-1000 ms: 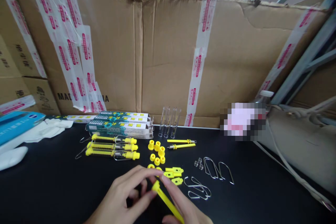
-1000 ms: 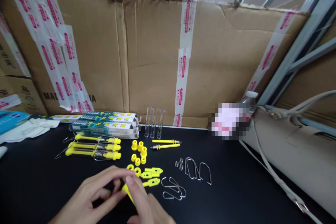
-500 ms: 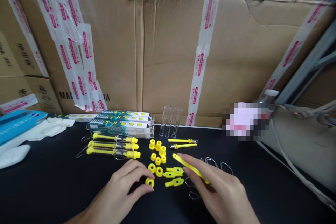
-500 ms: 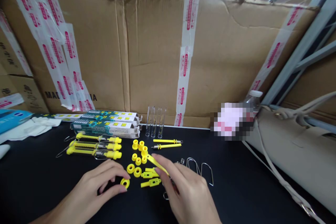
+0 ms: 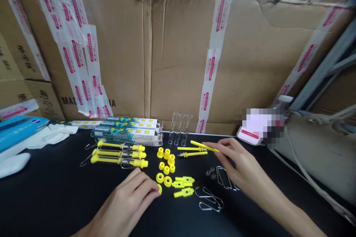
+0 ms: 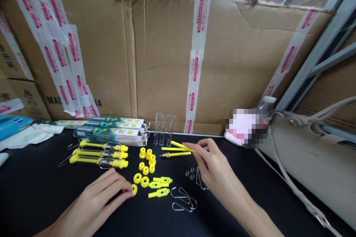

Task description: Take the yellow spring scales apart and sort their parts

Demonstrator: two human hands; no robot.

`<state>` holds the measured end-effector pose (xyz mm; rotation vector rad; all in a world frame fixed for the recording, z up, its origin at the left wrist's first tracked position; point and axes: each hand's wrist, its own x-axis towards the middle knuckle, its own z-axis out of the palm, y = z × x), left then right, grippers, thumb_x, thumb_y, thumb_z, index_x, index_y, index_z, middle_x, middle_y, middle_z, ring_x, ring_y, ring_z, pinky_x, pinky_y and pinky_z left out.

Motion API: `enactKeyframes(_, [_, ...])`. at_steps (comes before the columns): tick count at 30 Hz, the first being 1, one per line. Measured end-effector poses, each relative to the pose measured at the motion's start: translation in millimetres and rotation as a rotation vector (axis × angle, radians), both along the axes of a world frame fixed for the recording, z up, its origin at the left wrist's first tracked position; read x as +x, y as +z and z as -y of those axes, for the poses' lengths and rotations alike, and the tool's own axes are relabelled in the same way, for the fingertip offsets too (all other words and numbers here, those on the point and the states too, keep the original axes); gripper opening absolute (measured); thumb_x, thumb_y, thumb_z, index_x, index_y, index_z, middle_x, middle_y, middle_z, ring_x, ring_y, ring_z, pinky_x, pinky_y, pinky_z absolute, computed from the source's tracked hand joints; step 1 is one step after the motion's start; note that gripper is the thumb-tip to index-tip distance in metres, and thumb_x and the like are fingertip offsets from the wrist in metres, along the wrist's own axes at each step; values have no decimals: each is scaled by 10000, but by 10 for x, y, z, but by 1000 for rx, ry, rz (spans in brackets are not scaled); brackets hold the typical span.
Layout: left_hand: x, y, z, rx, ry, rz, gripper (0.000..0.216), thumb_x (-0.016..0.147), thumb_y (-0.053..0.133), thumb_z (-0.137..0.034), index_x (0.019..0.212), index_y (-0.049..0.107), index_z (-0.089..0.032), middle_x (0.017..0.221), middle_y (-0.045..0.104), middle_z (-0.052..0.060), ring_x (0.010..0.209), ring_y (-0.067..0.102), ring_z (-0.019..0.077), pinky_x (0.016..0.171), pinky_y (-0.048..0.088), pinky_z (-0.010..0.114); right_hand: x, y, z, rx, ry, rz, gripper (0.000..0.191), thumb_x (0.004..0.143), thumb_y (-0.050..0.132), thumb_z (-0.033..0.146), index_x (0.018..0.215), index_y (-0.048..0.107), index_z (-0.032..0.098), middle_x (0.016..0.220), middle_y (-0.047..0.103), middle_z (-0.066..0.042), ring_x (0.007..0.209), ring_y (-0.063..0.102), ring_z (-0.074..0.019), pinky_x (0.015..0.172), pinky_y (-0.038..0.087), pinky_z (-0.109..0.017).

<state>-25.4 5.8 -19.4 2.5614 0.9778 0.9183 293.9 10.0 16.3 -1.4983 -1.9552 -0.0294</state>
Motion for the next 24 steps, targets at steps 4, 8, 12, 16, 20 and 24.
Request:
enactKeyframes(4, [15, 28, 4, 152, -12, -5, 308, 1077, 367, -333, 985, 649, -252, 881, 697, -33, 818, 675, 114, 765, 586, 206, 203, -44, -157, -68, 32, -47, 300, 915, 542, 257, 1124, 755, 223, 941, 689, -99, 820, 694, -244, 763, 574, -378])
enactKeyframes(8, [44, 83, 17, 244, 8, -42, 362, 1088, 302, -374, 1036, 639, -252, 874, 710, -33, 797, 696, 110, 719, 602, 194, 217, -123, -247, -127, 55, -82, 129, 862, 655, 248, 946, 752, 244, 948, 780, -49, 838, 733, -237, 786, 585, -357])
enactKeyframes(12, [65, 175, 51, 432, 36, -79, 421, 1102, 210, -319, 1056, 620, -236, 868, 737, -32, 796, 724, 118, 680, 604, 200, 158, -226, -311, -149, 45, -98, 107, 825, 719, 247, 928, 744, 231, 886, 792, -29, 754, 738, -219, 712, 602, -329])
enactKeyframes(16, [-36, 242, 7, 554, 90, -196, 441, 1098, 170, -256, 1094, 608, -205, 939, 744, -3, 838, 731, 123, 719, 599, 214, 155, -306, -343, -145, 49, -94, 167, 801, 732, 185, 968, 735, 196, 923, 778, -51, 774, 746, -200, 744, 616, -308])
enactKeyframes(20, [-276, 189, -195, 649, 273, -381, 368, 1080, 266, -270, 1222, 574, -126, 1094, 706, 114, 1007, 698, 248, 834, 595, 398, 189, -357, -340, -120, 68, -58, 98, 841, 692, 190, 925, 740, 204, 887, 755, -49, 750, 729, -203, 722, 606, -319])
enactKeyframes(24, [-452, 118, -381, 599, 415, -544, 228, 1007, 499, -252, 1148, 615, -115, 1031, 679, 138, 931, 671, 322, 729, 560, 456, 211, -398, -329, -79, 74, -27, 102, 903, 645, 270, 892, 741, 235, 856, 734, -33, 741, 713, -214, 695, 587, -335])
